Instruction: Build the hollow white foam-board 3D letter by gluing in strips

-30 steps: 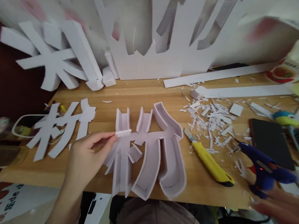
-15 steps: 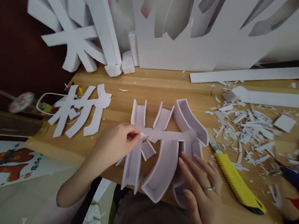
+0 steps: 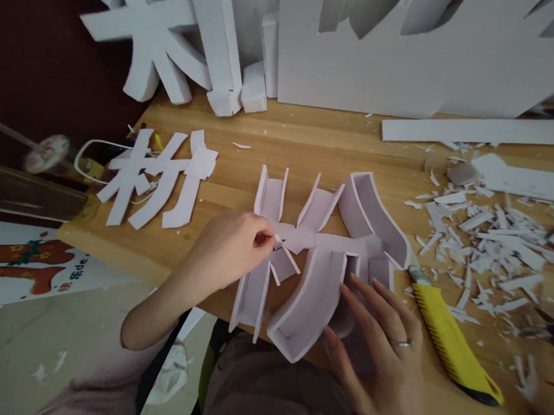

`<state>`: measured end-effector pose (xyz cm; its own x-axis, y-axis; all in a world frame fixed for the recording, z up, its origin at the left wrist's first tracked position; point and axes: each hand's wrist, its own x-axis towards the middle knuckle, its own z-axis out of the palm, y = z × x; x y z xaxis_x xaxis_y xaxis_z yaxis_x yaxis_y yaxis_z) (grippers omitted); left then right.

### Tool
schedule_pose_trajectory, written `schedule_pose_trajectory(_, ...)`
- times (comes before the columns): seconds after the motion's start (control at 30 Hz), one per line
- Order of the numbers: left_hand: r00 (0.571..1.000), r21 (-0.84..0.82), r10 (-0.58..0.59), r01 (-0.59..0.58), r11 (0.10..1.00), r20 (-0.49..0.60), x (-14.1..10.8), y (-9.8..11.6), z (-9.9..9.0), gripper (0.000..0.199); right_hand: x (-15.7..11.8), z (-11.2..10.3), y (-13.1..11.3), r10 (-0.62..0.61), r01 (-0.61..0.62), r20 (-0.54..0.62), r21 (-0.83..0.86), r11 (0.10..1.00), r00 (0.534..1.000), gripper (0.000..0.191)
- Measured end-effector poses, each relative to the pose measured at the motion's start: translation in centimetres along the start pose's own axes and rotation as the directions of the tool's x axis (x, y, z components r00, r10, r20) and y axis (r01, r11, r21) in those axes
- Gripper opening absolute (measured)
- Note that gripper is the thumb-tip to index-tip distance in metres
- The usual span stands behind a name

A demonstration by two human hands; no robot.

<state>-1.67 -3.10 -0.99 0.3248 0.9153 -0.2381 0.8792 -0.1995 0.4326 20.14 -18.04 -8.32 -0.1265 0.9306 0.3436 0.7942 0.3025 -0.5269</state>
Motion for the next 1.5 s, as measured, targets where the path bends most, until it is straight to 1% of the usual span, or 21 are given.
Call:
schedule_pose_trajectory(0.13, 1.000, 0.007, -0.028, 0.028, 1.000, 0.007, 0.0, 0.0, -0.1, 0.016, 0.1, -0.1, -0.1, -0.001, 0.001, -0.002, -0.001, 1.000, 1.000, 0.051)
schedule_pose_trajectory(0.3, 1.000, 0.022, -0.013, 0.013, 1.000, -0.010, -0.1, -0.4, 0.3, 0.015, 0.3, -0.1, -0.1, -0.012, 0.012, 0.004, -0.010, 1.000, 1.000, 0.050)
schedule_pose_trajectory(0.4, 1.000, 0.032, -0.008, 0.008, 0.999, 0.003, -0.1, -0.6, 0.4, 0.015, 0.5, -0.1, -0.1, -0.010, 0.010, 0.007, -0.014, 1.000, 1.000, 0.049)
schedule_pose_trajectory(0.5, 0.999, 0.049, 0.019, -0.022, 0.999, 0.042, 0.0, -0.5, 0.2, 0.016, 0.7, -0.1, -0.2, -0.021, 0.021, 0.008, -0.032, 0.999, 1.000, 0.051)
schedule_pose_trajectory(0.63, 0.995, 0.075, 0.055, -0.062, 0.995, 0.082, 0.5, -0.5, -0.1, 0.020, 0.7, -0.3, -0.2, -0.030, 0.033, 0.043, -0.075, 0.997, 0.999, 0.063)
schedule_pose_trajectory(0.73, 0.989, 0.105, 0.102, -0.113, 0.988, 0.106, 0.8, -0.5, -0.2, 0.021, 0.6, -0.3, -0.1, -0.032, 0.037, 0.069, -0.080, 0.996, 0.997, 0.069)
schedule_pose_trajectory(0.9, 0.973, 0.091, 0.182, -0.196, 0.976, 0.144, 1.4, -0.7, -0.6, 0.023, 0.6, -0.3, 0.1, -0.050, 0.056, 0.078, -0.075, 0.996, 0.996, 0.071)
schedule_pose_trajectory(1.0, 0.962, 0.059, 0.220, -0.231, 0.971, 0.160, 1.8, -1.1, -0.7, 0.022, 0.6, -0.2, 0.2, -0.055, 0.059, 0.058, -0.079, 0.995, 0.997, 0.070)
schedule_pose_trajectory(1.1, 0.956, 0.034, 0.229, -0.239, 0.970, 0.184, 2.0, -1.5, -0.7, 0.020, 0.6, -0.1, 0.3, -0.062, 0.066, 0.051, -0.089, 0.994, 0.997, 0.071)
schedule_pose_trajectory(1.2, 0.954, 0.033, 0.221, -0.232, 0.972, 0.201, 2.0, -1.3, -0.9, 0.020, 0.5, -0.1, 0.4, -0.068, 0.073, 0.057, -0.093, 0.993, 0.996, 0.072)
schedule_pose_trajectory(1.27, 0.958, 0.070, 0.195, -0.214, 0.974, 0.211, 1.8, -0.9, -1.0, 0.021, 0.5, -0.2, 0.4, -0.065, 0.071, 0.059, -0.093, 0.993, 0.996, 0.072)
schedule_pose_trajectory(1.37, 0.964, 0.194, 0.145, -0.189, 0.963, 0.224, 1.2, 0.1, -1.2, 0.022, 0.4, -0.3, 0.3, -0.066, 0.072, 0.069, -0.093, 0.993, 0.995, 0.071)
schedule_pose_trajectory(1.43, 0.962, 0.261, 0.141, -0.202, 0.944, 0.233, 1.0, 0.7, -1.3, 0.021, 0.5, -0.3, 0.3, -0.064, 0.071, 0.076, -0.090, 0.993, 0.995, 0.071)
schedule_pose_trajectory(1.5, 0.958, 0.287, 0.157, -0.224, 0.931, 0.238, 0.9, 1.1, -1.3, 0.021, 0.5, -0.3, 0.3, -0.059, 0.066, 0.079, -0.088, 0.994, 0.995, 0.070)
